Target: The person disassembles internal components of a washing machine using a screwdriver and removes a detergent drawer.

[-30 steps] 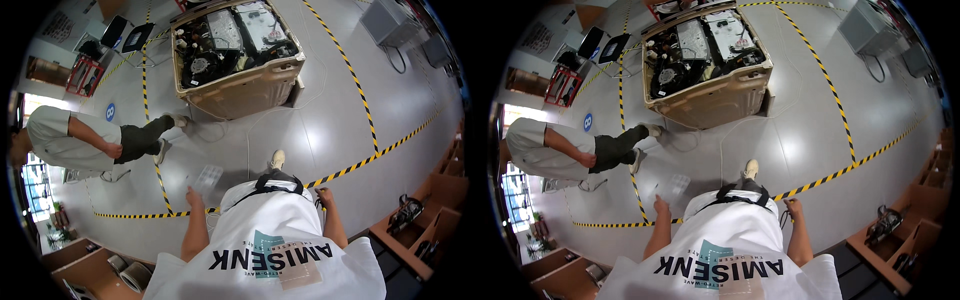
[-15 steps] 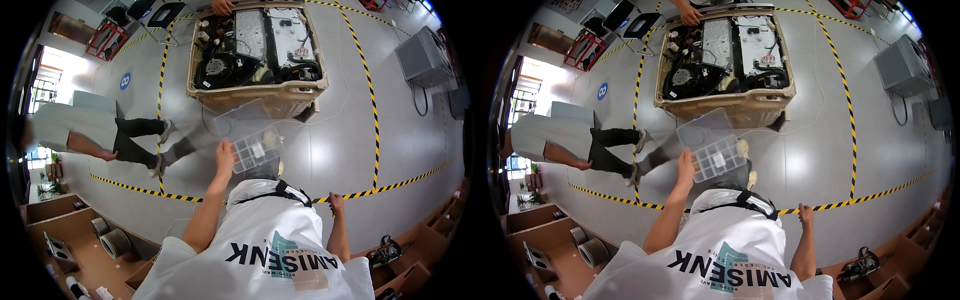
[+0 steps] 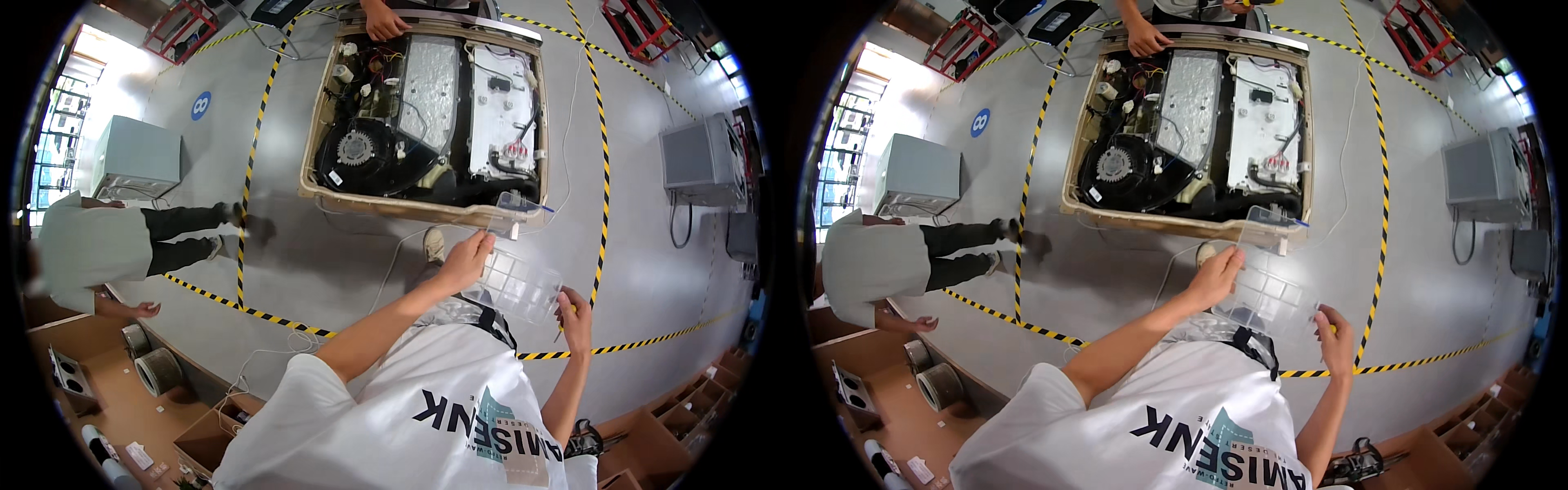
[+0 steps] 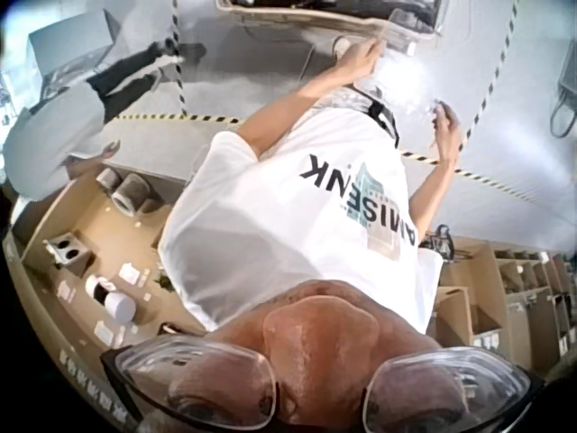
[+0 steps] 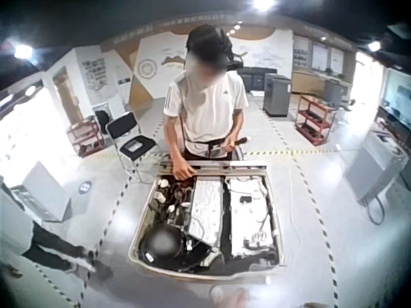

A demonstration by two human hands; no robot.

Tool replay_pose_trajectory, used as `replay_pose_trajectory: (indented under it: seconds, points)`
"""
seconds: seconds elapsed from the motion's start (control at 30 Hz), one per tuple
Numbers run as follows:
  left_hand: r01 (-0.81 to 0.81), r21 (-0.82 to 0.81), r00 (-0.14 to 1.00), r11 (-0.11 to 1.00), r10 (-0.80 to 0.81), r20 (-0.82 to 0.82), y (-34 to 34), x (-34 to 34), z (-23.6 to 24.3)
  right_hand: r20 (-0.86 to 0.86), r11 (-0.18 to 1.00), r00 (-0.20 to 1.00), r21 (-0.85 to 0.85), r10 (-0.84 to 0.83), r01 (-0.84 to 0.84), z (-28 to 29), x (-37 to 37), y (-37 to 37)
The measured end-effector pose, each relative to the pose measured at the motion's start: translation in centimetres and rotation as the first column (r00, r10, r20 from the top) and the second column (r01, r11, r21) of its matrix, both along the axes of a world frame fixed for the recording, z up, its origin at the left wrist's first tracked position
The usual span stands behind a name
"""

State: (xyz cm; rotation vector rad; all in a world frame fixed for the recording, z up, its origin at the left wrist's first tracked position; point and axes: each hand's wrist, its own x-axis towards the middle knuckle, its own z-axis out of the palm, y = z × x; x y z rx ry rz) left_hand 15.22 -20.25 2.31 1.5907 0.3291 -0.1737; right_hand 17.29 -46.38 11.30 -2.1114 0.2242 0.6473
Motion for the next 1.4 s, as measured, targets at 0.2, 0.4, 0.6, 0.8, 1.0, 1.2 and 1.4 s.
replay_pose_trajectory:
  seconds: [0.2,0.4,0.6,0.8,1.0,1.2,1.4]
  points:
    - [0.011,-0.144,0.999,0.99,-0.018,-0.047,-0.7,4.4,1.2,-0.01,0.988,0.998,0.14,-0.062,0.063,0.6,4.7,-1.0]
    - [0.008,-0.209,0.999,0.978,-0.017,-0.043,-3.2,6.8,1.1,0.056,0.964,0.998,0.265,-0.008,-0.007,1.5,9.2,-1.5]
    - [-0.014,-0.19,0.997,0.982,0.0,-0.077,-5.1,8.1,2.7,-0.034,0.957,0.999,0.288,0.036,-0.025,1.5,12.3,-4.0]
    - [-0.021,-0.162,0.998,0.987,0.011,-0.062,-5.8,8.3,2.7,-0.025,0.944,0.999,0.327,0.048,-0.038,1.3,13.6,-4.5]
    - [-0.109,-0.09,0.994,0.99,0.106,-0.039,-5.4,8.1,1.5,-0.028,0.945,0.999,0.326,0.026,-0.016,1.1,13.3,-4.3]
    - [-0.322,0.349,0.947,0.88,0.295,0.13,-2.9,7.9,-0.6,0.009,0.956,0.999,0.291,-0.033,0.029,1.0,12.8,-4.5]
    - [-0.301,0.788,0.953,0.537,0.206,0.223,0.7,7.7,-2.6,0.02,0.962,0.99,0.241,-0.139,0.13,0.9,11.6,-5.0]
